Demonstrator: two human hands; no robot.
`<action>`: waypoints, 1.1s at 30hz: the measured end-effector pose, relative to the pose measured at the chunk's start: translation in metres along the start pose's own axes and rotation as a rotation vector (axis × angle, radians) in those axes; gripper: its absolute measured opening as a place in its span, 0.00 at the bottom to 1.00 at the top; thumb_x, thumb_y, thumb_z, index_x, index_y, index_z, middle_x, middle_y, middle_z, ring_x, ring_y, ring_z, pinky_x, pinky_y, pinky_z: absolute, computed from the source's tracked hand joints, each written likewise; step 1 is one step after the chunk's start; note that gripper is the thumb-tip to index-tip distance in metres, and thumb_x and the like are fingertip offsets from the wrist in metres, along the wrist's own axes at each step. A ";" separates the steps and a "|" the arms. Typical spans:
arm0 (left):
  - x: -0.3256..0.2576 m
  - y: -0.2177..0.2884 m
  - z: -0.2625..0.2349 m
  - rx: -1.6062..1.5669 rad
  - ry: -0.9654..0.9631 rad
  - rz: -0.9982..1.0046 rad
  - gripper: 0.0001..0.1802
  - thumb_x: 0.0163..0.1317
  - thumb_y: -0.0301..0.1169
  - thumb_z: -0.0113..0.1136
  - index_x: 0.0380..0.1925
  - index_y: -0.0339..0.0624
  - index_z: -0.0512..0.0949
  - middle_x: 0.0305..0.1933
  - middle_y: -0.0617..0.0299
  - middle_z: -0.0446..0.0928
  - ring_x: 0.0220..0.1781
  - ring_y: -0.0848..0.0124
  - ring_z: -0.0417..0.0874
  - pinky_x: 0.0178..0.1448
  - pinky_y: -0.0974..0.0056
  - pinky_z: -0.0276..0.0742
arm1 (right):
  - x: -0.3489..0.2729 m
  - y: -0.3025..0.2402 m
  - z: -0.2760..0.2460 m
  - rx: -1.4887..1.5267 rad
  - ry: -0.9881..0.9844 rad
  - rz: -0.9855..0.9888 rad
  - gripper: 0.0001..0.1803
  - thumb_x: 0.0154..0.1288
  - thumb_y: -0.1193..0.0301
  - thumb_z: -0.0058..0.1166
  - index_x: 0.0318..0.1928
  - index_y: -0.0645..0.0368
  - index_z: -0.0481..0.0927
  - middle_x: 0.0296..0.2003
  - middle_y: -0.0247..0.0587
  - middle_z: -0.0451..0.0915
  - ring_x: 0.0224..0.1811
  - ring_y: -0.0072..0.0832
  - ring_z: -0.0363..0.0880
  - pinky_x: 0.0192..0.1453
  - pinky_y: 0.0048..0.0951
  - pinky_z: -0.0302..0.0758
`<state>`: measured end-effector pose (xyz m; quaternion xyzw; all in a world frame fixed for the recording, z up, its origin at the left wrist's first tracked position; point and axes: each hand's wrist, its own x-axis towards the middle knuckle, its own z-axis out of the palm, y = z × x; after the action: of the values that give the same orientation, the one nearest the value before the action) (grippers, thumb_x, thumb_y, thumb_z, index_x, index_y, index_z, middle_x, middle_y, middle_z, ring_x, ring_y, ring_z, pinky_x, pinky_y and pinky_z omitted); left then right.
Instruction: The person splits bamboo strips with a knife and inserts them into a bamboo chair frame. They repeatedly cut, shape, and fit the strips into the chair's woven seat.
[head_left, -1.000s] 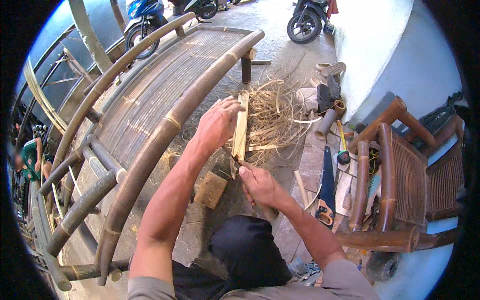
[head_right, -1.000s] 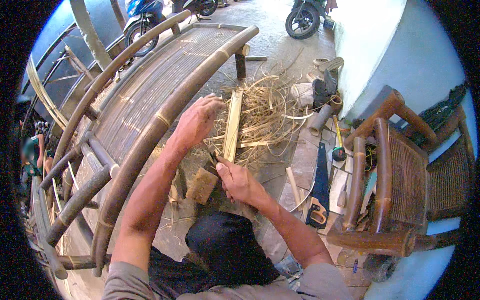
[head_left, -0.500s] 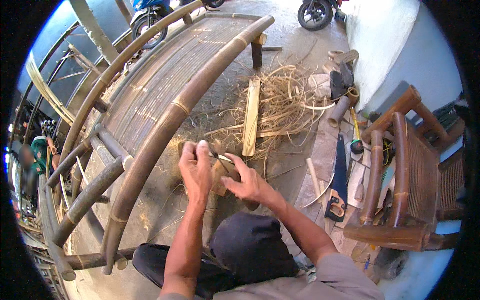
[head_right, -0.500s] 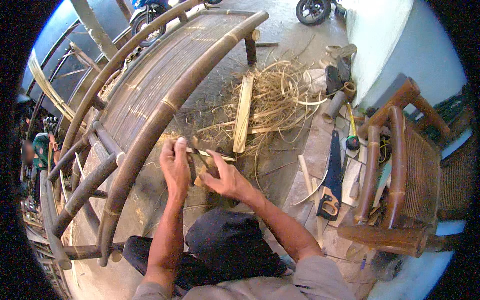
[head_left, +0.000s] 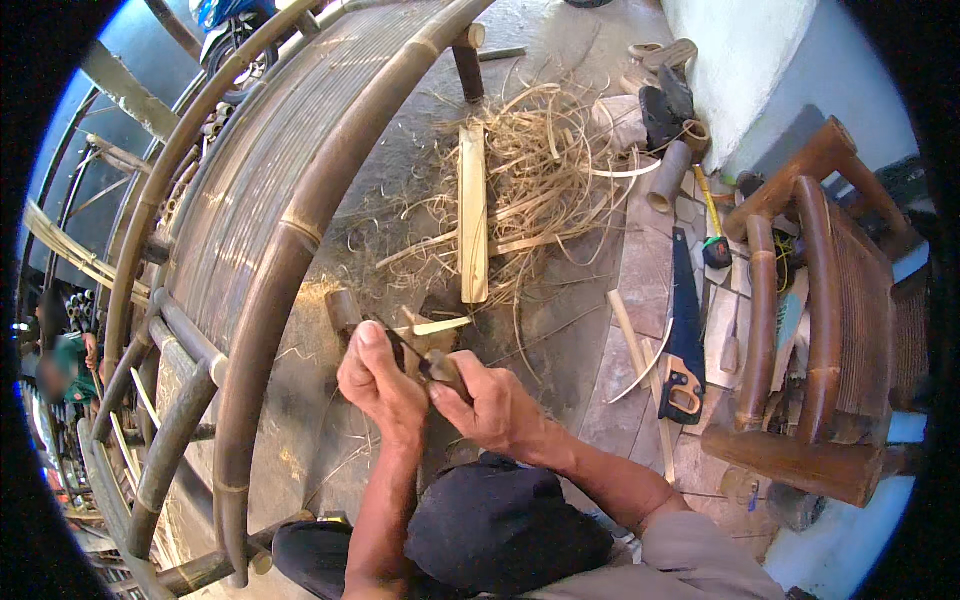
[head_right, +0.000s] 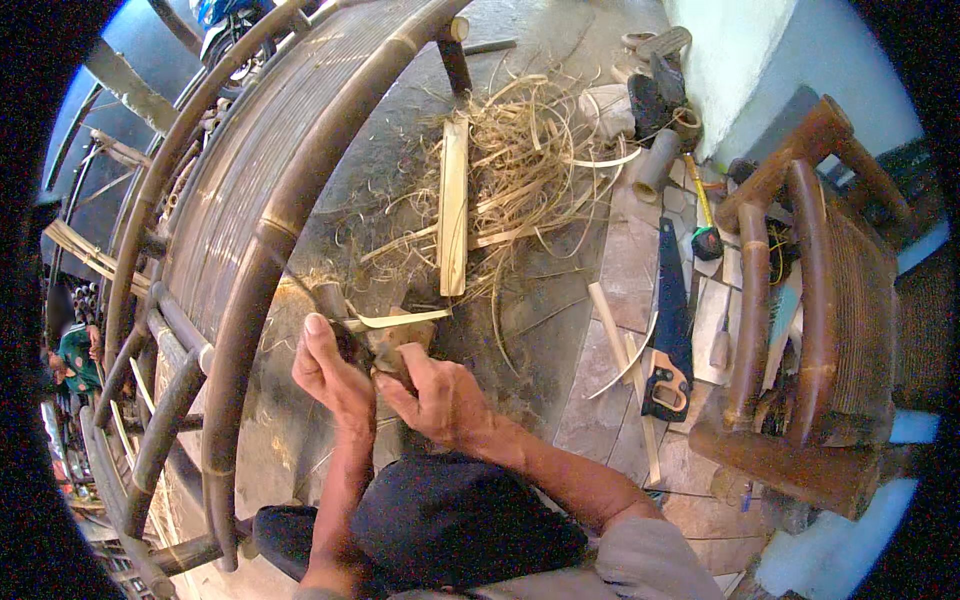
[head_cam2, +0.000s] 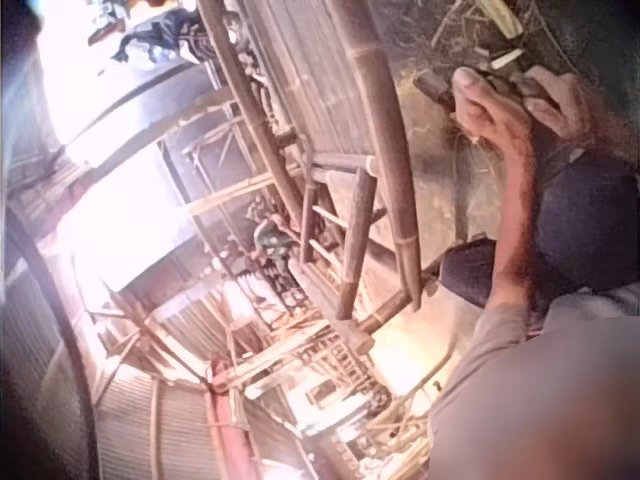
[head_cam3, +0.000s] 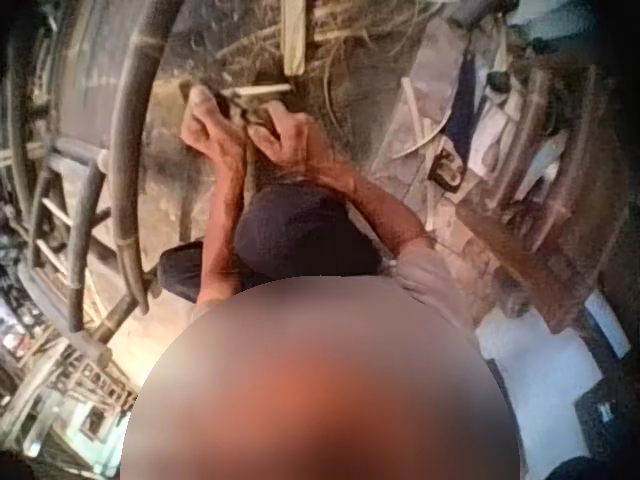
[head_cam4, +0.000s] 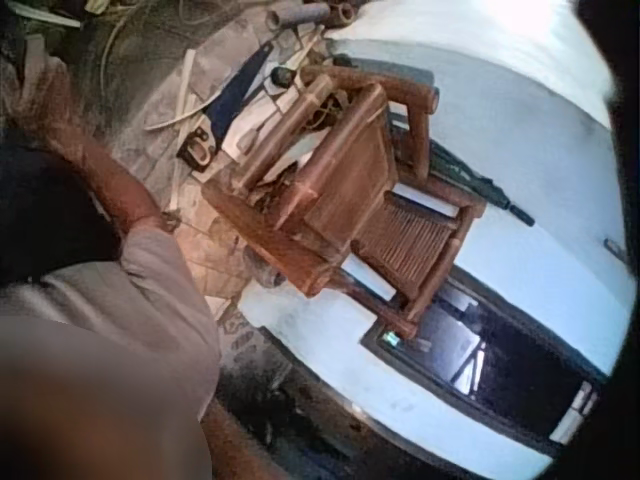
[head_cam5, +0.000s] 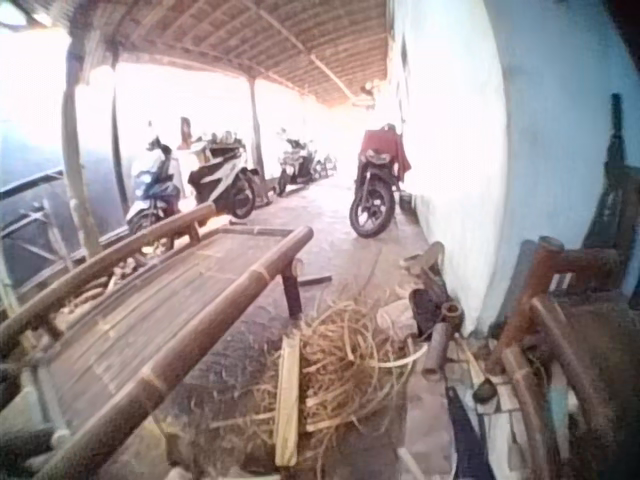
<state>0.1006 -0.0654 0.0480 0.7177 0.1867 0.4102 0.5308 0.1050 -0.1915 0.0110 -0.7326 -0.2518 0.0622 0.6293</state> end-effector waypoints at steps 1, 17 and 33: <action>0.002 0.001 0.002 -0.084 -0.026 -0.055 0.24 0.78 0.43 0.54 0.21 0.44 0.71 0.22 0.74 0.68 0.25 0.83 0.62 0.27 0.68 0.53 | 0.001 0.000 -0.003 -0.061 -0.035 0.113 0.20 0.72 0.56 0.56 0.46 0.62 0.73 0.26 0.66 0.80 0.32 0.63 0.83 0.33 0.57 0.78; 0.006 0.021 -0.005 -0.160 0.093 -0.172 0.23 0.78 0.39 0.54 0.19 0.47 0.68 0.18 0.75 0.62 0.19 0.84 0.60 0.21 0.72 0.54 | -0.011 0.047 0.007 -0.215 -0.090 0.220 0.21 0.75 0.56 0.56 0.48 0.64 0.74 0.30 0.66 0.81 0.36 0.65 0.82 0.34 0.54 0.76; 0.010 0.028 -0.039 -0.117 0.261 -0.032 0.23 0.78 0.37 0.49 0.21 0.41 0.70 0.17 0.72 0.64 0.16 0.85 0.60 0.19 0.73 0.49 | -0.004 0.024 0.032 -0.052 -0.183 0.053 0.21 0.74 0.56 0.57 0.49 0.64 0.75 0.23 0.61 0.78 0.31 0.60 0.83 0.32 0.51 0.75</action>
<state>0.0707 -0.0448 0.0810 0.6232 0.2412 0.5016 0.5494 0.0954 -0.1667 -0.0190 -0.7464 -0.2902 0.1388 0.5826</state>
